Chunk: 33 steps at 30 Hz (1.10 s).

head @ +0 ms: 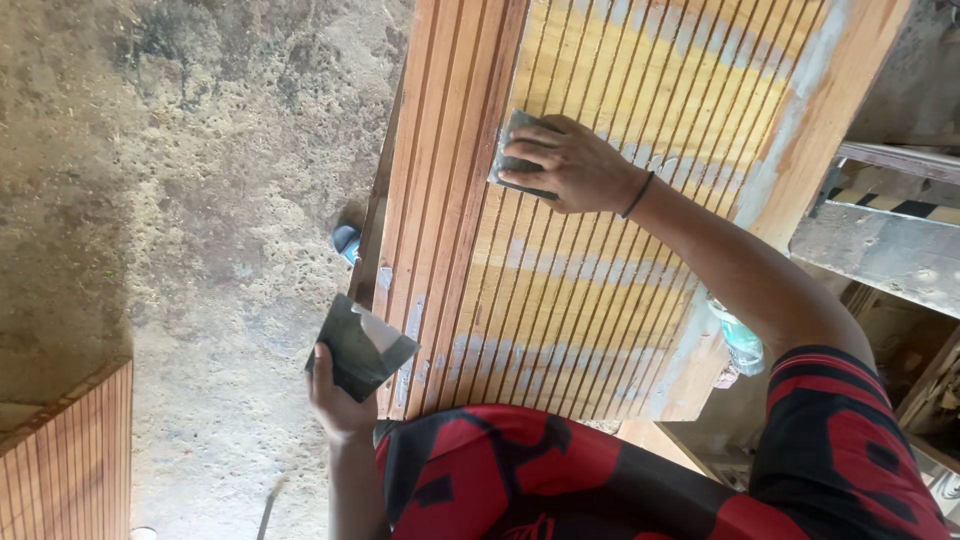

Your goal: The person sands a wooden slatted surface using a sanding block and a scraper. They move along the surface, smoothing the wood and occasionally scraping off residue. The person briefly walks to a nearby area to retrieve a small container before returning to continue sanding.

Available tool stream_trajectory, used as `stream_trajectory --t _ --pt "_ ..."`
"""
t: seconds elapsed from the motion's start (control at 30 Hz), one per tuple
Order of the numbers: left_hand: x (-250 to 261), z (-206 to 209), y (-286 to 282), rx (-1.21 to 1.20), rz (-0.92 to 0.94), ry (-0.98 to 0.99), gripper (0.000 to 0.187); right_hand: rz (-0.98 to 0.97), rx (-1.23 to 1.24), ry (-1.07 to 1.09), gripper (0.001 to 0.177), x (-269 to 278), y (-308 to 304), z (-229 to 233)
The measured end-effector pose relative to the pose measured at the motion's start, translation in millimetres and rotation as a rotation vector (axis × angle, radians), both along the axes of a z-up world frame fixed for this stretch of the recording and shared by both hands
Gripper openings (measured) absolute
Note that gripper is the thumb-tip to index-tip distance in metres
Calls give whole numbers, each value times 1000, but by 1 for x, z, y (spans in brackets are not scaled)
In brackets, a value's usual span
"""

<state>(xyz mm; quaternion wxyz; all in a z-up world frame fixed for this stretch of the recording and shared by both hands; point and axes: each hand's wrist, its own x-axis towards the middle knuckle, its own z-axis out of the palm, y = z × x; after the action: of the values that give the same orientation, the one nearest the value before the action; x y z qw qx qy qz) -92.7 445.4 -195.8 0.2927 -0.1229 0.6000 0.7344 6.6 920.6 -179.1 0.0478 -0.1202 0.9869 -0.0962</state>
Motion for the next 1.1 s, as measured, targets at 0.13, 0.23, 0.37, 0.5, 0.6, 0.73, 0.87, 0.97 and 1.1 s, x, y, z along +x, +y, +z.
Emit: stream_trajectory --t 0.13,0.23,0.37,0.5,0.6,0.73,0.87,0.97,1.1 --pt "8 -9 7 -417 -463 932 72 5 -10 14 48 -2 3 -1" --pt "19 -21 8 -399 -476 926 70 36 1 -34 53 -4 4 -3" --pt "35 -25 9 -210 -407 540 45 66 -2 -22 56 -8 5 -5" --pt "30 -11 16 -371 -521 934 57 82 -38 -12 57 -10 8 -8" --pt "26 0 28 -131 -364 491 44 69 -98 20 56 -5 11 -9" --pt "25 4 35 181 -45 -351 40 69 -33 -22 63 -6 11 -13" --pt "34 -5 30 72 -91 -227 40 51 -7 -20 57 -6 7 -14" --pt "41 -13 28 -321 -494 744 43 71 57 -21 52 -14 3 -6" --pt "49 -22 38 -58 -155 9 38 86 102 -229 40 -42 -2 14"
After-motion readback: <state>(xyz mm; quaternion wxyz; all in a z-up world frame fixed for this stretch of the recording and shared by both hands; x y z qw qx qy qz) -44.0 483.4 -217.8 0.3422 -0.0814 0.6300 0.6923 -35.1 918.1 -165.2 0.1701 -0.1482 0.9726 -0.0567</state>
